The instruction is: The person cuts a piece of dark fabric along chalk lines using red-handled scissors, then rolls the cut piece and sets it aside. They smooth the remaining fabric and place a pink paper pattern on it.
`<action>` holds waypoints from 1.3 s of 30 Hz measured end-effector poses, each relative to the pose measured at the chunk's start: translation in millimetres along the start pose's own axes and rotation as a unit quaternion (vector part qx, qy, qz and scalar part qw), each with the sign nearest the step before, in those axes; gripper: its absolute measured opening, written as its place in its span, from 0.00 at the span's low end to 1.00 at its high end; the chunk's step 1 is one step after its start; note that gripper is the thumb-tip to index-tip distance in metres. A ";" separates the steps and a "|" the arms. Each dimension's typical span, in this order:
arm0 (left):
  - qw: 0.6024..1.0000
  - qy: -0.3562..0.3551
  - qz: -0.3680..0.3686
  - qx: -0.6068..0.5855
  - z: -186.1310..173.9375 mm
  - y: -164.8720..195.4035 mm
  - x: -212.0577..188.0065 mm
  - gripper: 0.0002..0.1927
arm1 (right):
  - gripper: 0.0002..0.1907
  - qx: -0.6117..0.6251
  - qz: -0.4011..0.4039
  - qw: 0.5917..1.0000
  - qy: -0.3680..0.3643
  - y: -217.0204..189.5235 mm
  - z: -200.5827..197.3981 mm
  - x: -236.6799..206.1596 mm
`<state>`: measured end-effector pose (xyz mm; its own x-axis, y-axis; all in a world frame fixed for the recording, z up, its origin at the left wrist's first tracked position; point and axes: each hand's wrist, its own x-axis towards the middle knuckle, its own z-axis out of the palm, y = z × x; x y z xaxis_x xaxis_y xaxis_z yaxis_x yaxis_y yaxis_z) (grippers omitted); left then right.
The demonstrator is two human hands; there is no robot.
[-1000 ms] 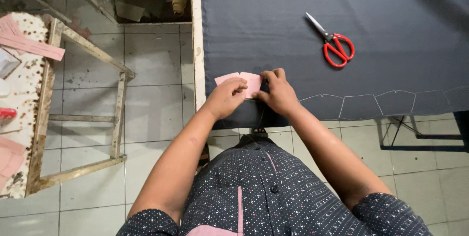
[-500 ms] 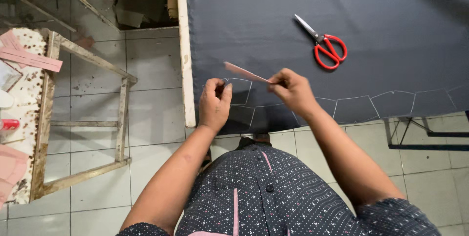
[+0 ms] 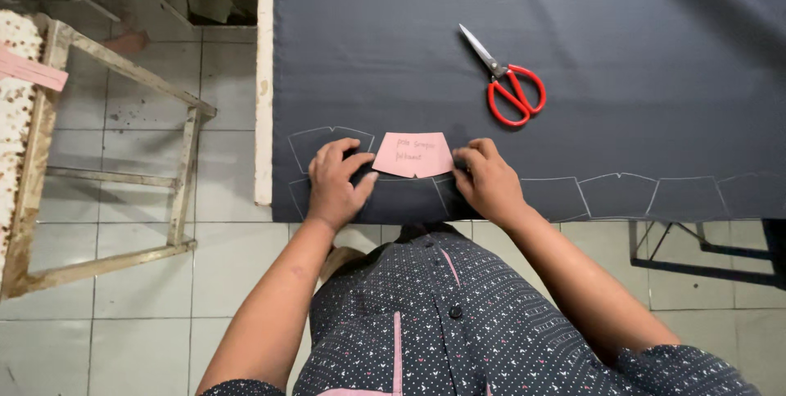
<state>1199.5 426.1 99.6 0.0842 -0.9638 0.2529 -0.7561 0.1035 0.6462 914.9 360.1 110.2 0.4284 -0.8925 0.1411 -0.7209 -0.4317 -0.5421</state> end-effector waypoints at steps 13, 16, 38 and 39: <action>0.997 0.046 -0.013 -0.057 6.5 -10.8 -4.9 0.07 | 0.18 0.000 0.066 0.997 -0.030 -3.5 9.4 6.9; 0.997 0.049 -0.013 -0.058 7.0 -13.4 -5.3 0.07 | 0.18 -0.020 0.059 0.998 -0.015 -11.0 9.9 8.0; 0.996 0.064 0.007 -0.069 8.6 -21.7 -8.4 0.05 | 0.18 0.012 0.079 0.997 -0.013 -8.4 15.7 4.6; 0.996 0.063 0.008 -0.070 8.7 -21.5 -8.5 0.05 | 0.18 0.015 0.090 0.996 -0.019 -8.5 15.6 4.3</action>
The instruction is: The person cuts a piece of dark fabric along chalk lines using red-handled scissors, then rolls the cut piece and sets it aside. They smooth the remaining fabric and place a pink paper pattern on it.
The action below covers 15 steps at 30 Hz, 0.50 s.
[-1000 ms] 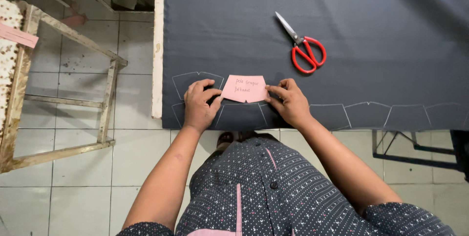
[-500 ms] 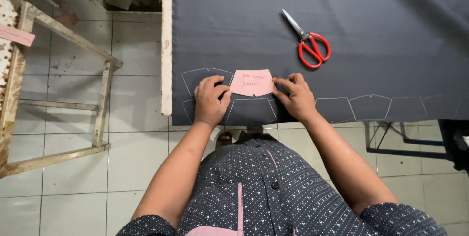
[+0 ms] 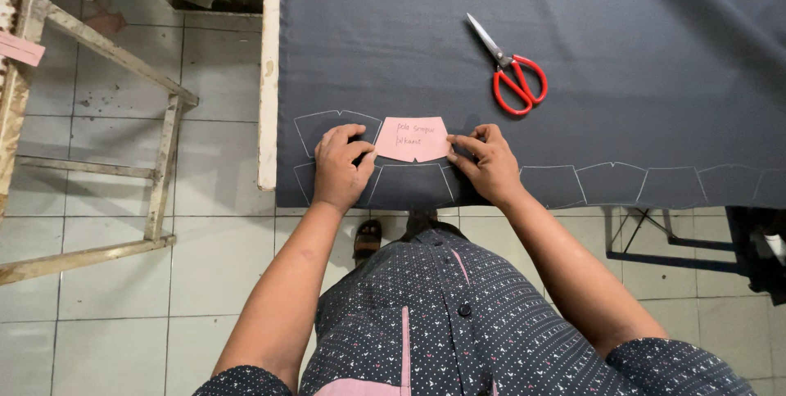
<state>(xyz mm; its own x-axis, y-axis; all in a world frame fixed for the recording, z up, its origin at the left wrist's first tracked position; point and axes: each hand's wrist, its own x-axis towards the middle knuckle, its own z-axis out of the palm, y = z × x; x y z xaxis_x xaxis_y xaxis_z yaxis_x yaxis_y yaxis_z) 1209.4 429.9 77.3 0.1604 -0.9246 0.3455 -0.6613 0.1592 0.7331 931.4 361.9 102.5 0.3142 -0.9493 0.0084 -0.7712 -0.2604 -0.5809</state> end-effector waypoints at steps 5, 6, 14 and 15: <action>1.000 -0.007 -0.013 -0.001 0.0 1.3 -0.3 0.05 | 0.18 -0.013 -0.019 1.000 -0.001 -0.1 -1.3 -0.4; 1.000 -0.009 -0.015 0.000 -0.2 1.5 -0.6 0.05 | 0.18 -0.014 -0.016 1.000 -0.005 -0.1 -1.3 -0.6; 1.000 -0.013 -0.016 -0.004 0.3 -0.4 -0.6 0.05 | 0.18 -0.023 -0.022 0.999 -0.009 -0.3 -1.5 -0.4; 1.000 -0.014 -0.017 -0.003 0.8 -0.5 -1.0 0.05 | 0.18 -0.025 -0.021 0.999 -0.012 -0.1 -1.7 -0.6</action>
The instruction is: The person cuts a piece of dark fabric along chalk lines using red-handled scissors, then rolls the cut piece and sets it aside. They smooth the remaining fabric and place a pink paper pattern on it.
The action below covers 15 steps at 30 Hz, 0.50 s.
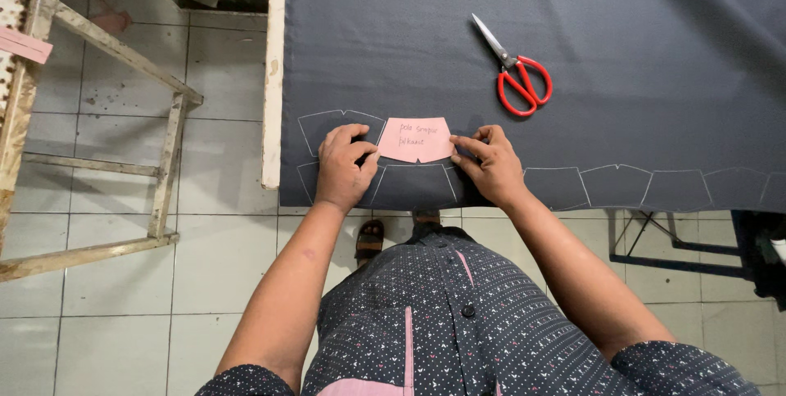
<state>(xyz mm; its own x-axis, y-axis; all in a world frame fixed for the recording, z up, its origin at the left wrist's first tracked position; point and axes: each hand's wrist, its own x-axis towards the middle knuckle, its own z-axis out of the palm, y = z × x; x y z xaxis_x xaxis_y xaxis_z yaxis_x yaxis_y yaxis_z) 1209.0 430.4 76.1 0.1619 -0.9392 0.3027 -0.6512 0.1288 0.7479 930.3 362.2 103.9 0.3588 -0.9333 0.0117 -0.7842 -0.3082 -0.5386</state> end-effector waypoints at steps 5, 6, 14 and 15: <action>1.000 0.004 0.003 0.000 0.7 -0.3 -0.7 0.05 | 0.18 0.003 0.006 1.000 -0.007 0.0 -1.0 0.1; 1.000 0.006 0.004 0.000 0.8 -0.3 -0.8 0.04 | 0.19 0.005 0.008 1.000 -0.008 -0.1 -1.0 0.2; 1.000 0.013 0.010 0.004 2.2 -2.3 0.4 0.05 | 0.18 -0.001 -0.007 1.000 0.008 1.3 1.8 1.3; 1.000 0.015 0.011 0.004 2.2 -2.4 0.7 0.05 | 0.18 -0.001 -0.006 1.000 0.008 1.4 1.9 1.5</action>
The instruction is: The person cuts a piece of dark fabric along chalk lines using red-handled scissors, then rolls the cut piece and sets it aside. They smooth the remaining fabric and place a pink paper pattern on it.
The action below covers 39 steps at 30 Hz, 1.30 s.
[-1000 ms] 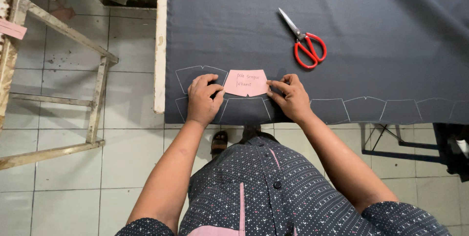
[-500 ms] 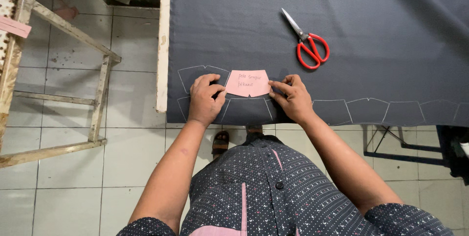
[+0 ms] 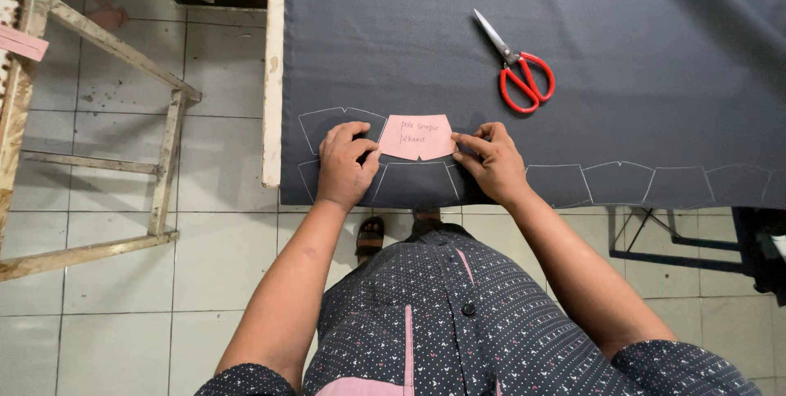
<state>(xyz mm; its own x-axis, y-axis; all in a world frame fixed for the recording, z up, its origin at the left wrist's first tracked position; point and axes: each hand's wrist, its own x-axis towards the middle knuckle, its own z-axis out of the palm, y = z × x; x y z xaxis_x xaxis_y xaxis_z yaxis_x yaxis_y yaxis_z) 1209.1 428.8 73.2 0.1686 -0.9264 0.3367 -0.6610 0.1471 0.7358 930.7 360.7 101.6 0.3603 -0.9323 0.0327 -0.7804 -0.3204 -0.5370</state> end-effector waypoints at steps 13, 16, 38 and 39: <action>1.000 -0.002 -0.001 0.003 -3.3 0.7 2.5 0.04 | 0.18 0.007 -0.007 1.000 0.007 -3.3 -0.9 1.9; 1.000 0.000 0.001 0.003 -3.1 -0.3 3.1 0.05 | 0.18 0.003 -0.009 1.000 0.009 -3.3 -0.7 2.4; 0.959 -0.180 0.149 0.161 57.5 33.2 -8.7 0.18 | 0.21 -0.006 -0.014 0.998 -0.068 11.8 -3.4 1.2; 0.960 -0.193 0.138 0.147 60.5 40.9 -12.7 0.23 | 0.23 0.007 -0.035 0.997 -0.073 12.0 -6.4 4.9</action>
<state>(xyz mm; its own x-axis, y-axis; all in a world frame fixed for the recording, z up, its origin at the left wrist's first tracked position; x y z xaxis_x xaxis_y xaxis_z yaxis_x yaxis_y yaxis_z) 1135.7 425.6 63.5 -0.2892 -0.9340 0.2097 -0.8293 0.3538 0.4325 919.8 351.3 100.6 0.4854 -0.8728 -0.0517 -0.7438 -0.3811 -0.5491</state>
